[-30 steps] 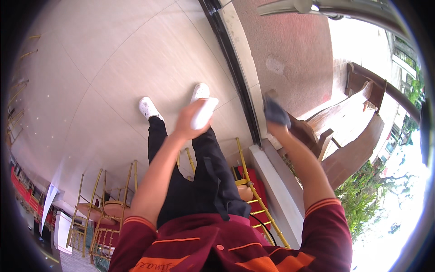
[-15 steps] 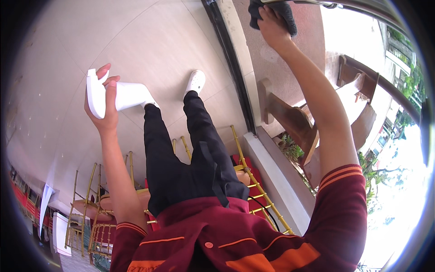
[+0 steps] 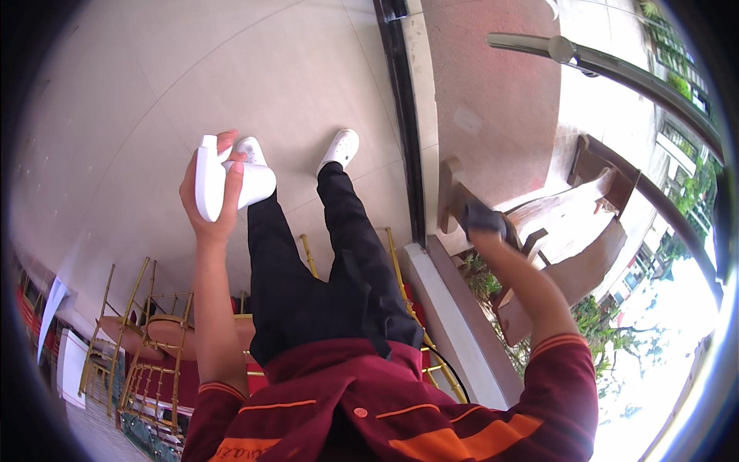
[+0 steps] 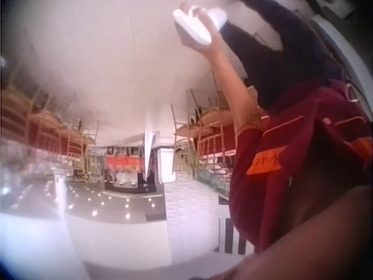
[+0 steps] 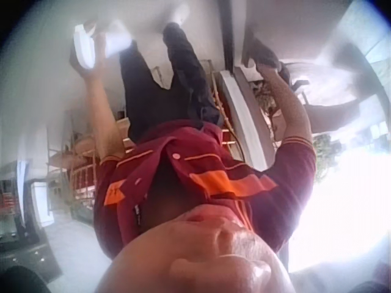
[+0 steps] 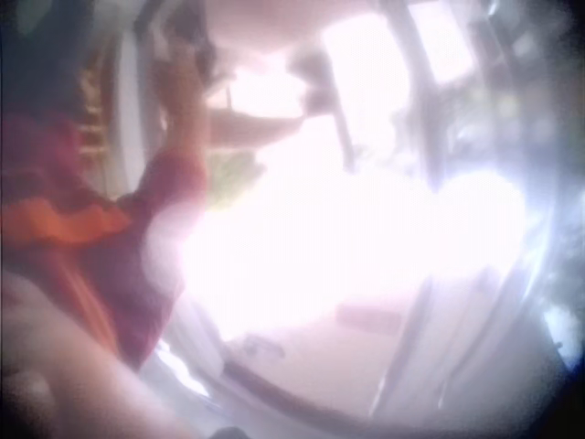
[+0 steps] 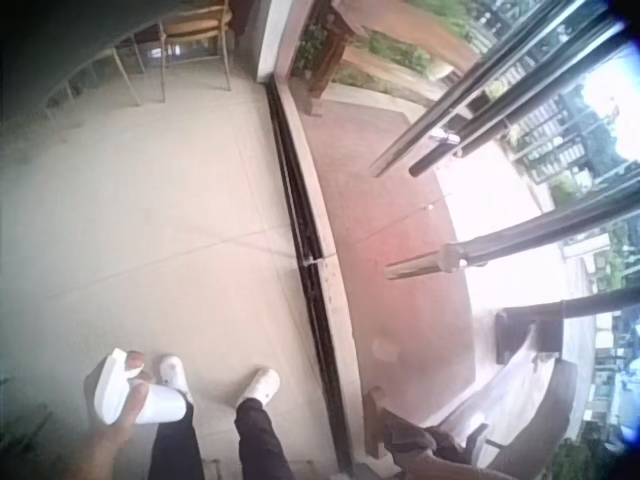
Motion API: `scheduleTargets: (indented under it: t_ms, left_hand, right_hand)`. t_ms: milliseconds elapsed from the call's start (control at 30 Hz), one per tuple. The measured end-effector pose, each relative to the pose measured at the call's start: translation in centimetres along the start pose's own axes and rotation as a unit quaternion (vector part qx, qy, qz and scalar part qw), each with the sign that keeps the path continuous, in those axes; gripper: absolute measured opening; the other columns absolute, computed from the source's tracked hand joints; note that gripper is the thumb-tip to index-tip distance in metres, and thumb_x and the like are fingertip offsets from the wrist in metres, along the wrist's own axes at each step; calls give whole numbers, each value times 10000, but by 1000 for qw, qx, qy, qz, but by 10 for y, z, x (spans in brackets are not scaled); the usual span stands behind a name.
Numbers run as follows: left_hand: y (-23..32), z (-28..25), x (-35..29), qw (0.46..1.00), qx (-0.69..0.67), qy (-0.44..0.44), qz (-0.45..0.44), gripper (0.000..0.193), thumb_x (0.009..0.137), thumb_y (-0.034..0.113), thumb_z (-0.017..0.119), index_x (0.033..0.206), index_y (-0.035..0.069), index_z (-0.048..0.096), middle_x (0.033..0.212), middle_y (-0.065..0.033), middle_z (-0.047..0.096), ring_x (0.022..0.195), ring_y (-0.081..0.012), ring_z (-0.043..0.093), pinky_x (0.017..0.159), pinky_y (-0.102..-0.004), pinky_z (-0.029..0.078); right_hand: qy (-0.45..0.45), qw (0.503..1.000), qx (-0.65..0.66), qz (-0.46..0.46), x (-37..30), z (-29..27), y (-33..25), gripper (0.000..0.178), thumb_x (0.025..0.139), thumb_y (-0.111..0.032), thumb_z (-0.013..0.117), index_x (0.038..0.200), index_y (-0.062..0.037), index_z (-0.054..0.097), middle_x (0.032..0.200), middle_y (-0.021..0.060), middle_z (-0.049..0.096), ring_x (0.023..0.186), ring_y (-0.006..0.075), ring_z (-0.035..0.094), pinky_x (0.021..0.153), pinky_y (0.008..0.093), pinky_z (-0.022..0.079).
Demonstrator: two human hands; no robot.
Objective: The person cleans a glass door by spraying a cleaning solution and wiping the surface with a cloth. They work on both the exterior and interior sides of the door, systematically covering the entire surface area.
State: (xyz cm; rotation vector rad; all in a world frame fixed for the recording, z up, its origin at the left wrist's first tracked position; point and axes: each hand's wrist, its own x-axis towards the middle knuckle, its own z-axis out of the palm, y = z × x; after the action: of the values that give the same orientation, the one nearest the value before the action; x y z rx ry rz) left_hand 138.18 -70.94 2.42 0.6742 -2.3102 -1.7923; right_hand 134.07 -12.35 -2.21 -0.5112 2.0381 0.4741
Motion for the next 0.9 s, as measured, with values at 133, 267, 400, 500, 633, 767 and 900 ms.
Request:
scheduleTargets:
  t_ms: [133, 267, 400, 500, 633, 767, 900]
  left_hand:
    - [12, 7, -25, 999, 26, -28, 5, 329, 907, 6, 653, 1235, -3, 624, 1258, -193, 675, 939, -234, 703, 847, -375, 560]
    - [21, 20, -62, 998, 18, -52, -25, 320, 870, -31, 655, 1188, -38, 619, 1210, -209, 685, 919, -233, 699, 845, -378, 566]
    - [21, 30, -83, 992, 51, -91, -77, 299, 848, -40, 664, 1141, -40, 606, 1179, -213, 697, 877, -222, 708, 833, -351, 563]
    - [21, 31, -88, 989, 40, -108, -90, 305, 846, -41, 667, 1145, -30, 608, 1189, -205, 698, 873, -221, 710, 822, -345, 563]
    - [26, 24, -82, 993, -32, -64, -93, 318, 845, -43, 669, 1158, -33, 612, 1191, -202, 697, 878, -223, 713, 814, -352, 565]
    - [54, 13, -73, 997, -17, -54, -50, 273, 853, -20, 666, 1121, -45, 618, 1142, -187, 708, 849, -221, 714, 791, -342, 570]
    - [97, -10, -58, 997, -54, -45, 33, 239, 859, 6, 674, 1094, -19, 635, 1124, -158, 721, 857, -217, 714, 806, -352, 571]
  right_hand:
    - [418, 885, 184, -92, 206, -150, -20, 275, 922, -199, 632, 1176, -112, 692, 1129, 109, 701, 1097, 285, 657, 972, 393, 534]
    - [391, 874, -288, -30, 344, -242, -19, 398, 944, -164, 516, 1288, -18, 656, 1402, 161, 578, 1386, 333, 461, 1178, 388, 367]
    - [211, 977, -40, -18, 348, -125, -31, 554, 951, -157, 510, 1468, 38, 479, 1635, 190, 338, 1543, 354, 259, 1276, 417, 209]
    - [26, 995, 98, 14, 251, 35, -21, 509, 943, -149, 523, 1419, 30, 520, 1584, 205, 407, 1488, 384, 355, 1252, 503, 242]
    - [-28, 993, -112, 0, 71, 163, 1, 172, 792, -235, 710, 937, -171, 777, 1045, 90, 702, 1036, 326, 694, 889, 424, 569]
    - [-239, 961, -99, -99, -26, 115, 18, 316, 871, -176, 612, 1154, -92, 727, 1207, 154, 690, 1205, 339, 630, 1031, 441, 489]
    - [-78, 996, 40, -19, -23, -22, 21, 436, 916, -189, 543, 1321, -52, 631, 1300, 220, 651, 1262, 389, 587, 1081, 463, 449]
